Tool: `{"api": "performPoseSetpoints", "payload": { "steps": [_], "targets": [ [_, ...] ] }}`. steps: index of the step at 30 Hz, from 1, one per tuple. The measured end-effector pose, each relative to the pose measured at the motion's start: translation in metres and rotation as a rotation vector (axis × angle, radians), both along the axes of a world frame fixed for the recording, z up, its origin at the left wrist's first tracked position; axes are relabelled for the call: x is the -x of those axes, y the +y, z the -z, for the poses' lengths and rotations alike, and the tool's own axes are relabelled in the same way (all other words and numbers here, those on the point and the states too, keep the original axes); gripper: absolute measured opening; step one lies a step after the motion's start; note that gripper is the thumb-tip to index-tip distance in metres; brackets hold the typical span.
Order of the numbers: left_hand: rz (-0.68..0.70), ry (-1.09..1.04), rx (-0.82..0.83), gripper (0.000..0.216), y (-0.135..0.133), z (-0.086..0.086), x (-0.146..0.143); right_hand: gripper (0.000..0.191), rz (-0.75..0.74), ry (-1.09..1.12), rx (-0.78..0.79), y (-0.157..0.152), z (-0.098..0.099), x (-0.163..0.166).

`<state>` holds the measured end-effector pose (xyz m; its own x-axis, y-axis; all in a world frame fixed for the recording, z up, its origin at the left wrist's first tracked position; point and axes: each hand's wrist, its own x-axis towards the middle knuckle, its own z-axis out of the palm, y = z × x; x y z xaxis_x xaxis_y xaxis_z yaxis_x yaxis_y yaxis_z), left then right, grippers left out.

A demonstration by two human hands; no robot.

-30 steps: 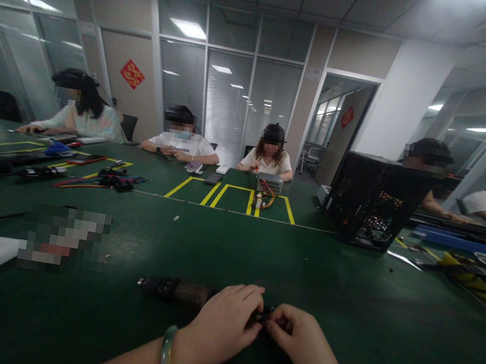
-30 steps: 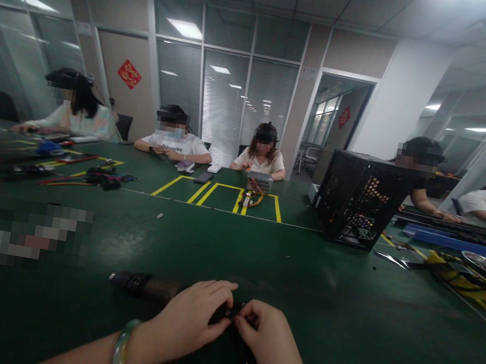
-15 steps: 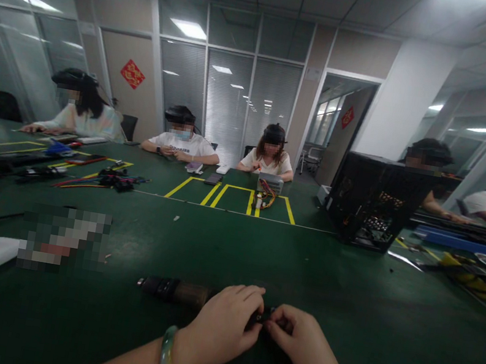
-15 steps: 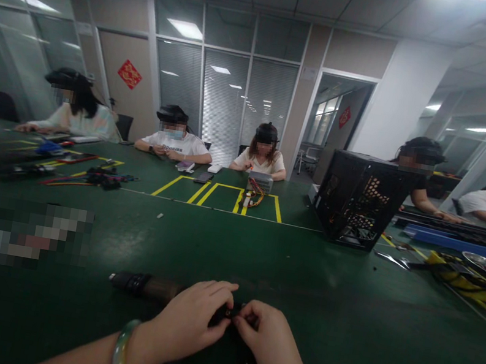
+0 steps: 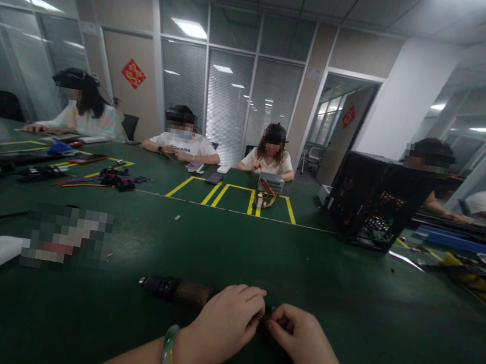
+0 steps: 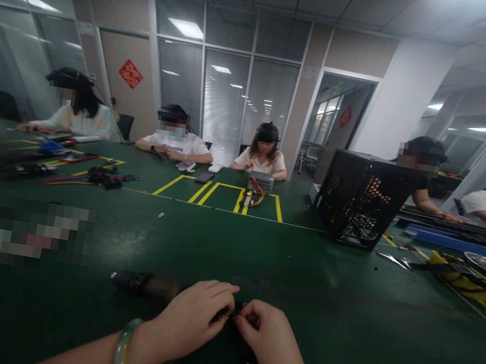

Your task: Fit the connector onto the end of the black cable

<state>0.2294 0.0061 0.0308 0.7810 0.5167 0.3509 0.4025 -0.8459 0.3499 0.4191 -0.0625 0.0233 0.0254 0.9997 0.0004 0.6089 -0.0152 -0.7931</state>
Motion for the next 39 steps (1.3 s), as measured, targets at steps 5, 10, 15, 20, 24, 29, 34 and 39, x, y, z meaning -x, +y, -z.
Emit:
{"api": "performPoseSetpoints", "payload": {
  "steps": [5,10,15,20,24,29,34,39],
  "targets": [
    [-0.024,-0.036,0.032,0.023,-0.0024,-0.0005,0.0001,0.011,0.003,-0.015,-0.015,0.0008,0.0019,-0.0002],
    [-0.025,-0.015,0.023,0.011,-0.0017,-0.0008,-0.0005,0.012,-0.005,-0.014,-0.017,0.0009,0.005,-0.0019],
    [-0.003,0.009,0.0,0.013,-0.0008,-0.0007,-0.0001,0.012,-0.009,0.003,-0.008,0.0002,0.0042,-0.0017],
    [-0.035,0.007,0.008,0.018,-0.002,-0.0006,0.0006,0.013,-0.001,0.022,-0.001,-0.0016,0.0027,-0.001],
    [-0.015,0.008,0.0,0.011,-0.0011,-0.0008,0.0002,0.013,0.0,0.011,-0.007,-0.0007,0.0033,-0.0013],
    [-0.014,-0.009,0.008,0.016,-0.0017,-0.0014,0.0003,0.013,-0.002,-0.002,-0.002,0.0008,0.0014,-0.0012],
    [-0.022,0.008,0.015,0.013,-0.0016,-0.0012,0.0003,0.013,-0.001,-0.012,0.001,-0.0003,-0.0004,-0.0008],
    [-0.015,0.016,-0.006,0.015,-0.0014,-0.001,0.0003,0.014,-0.001,-0.037,0.006,-0.0007,-0.0028,0.0011]
  ]
}}
